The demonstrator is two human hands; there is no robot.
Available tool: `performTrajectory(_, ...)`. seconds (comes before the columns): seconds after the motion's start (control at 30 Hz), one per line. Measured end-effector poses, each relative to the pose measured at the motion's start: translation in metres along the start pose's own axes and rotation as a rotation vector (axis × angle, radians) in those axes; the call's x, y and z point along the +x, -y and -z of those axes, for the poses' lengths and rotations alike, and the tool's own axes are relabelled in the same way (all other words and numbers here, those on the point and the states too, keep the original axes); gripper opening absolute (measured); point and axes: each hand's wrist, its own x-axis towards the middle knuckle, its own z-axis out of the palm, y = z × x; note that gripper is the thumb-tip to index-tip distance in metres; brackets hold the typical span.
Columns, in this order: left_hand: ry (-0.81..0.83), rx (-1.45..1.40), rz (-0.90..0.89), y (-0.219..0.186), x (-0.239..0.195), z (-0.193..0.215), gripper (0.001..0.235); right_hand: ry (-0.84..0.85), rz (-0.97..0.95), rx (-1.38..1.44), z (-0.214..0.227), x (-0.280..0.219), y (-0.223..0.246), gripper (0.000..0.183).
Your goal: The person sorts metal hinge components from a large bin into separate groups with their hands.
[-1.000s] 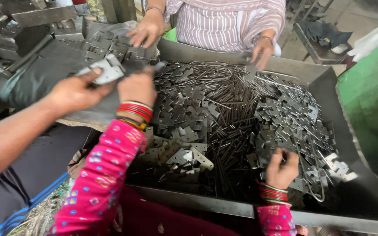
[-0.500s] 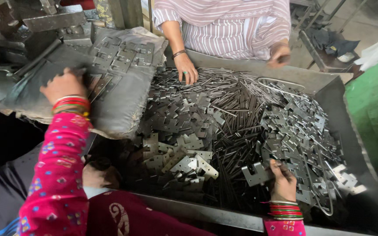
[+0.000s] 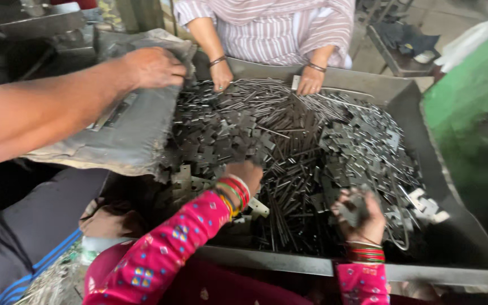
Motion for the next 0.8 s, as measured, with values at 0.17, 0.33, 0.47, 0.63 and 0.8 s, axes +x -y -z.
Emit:
performTrajectory(0.17,-0.064,0.34,-0.219,-0.021,-0.019,-0.067,0.009,0.106,-0.007,-0.383,-0.006,-0.001,-0.042,0.039)
performTrajectory(0.33,-0.071,0.319,-0.287,-0.014,-0.005,-0.101,0.013,0.303,0.471,-1.842,-0.019,-0.002,-0.097,0.045)
performTrajectory(0.47,-0.064,0.099,-0.133,0.006,0.009,-0.083,0.011,0.401,0.224,-2.226,-0.043,-0.016,-0.114,0.047)
performTrajectory(0.63,-0.11,-0.271,-0.124,0.013,0.012,-0.004,0.014,0.363,0.198,-2.209,-0.041,-0.015,-0.118,0.044)
performTrajectory(0.8,0.18,-1.119,0.113,0.012,0.015,0.042,0.02,0.236,0.117,-1.452,-0.013,-0.003,-0.097,0.023)
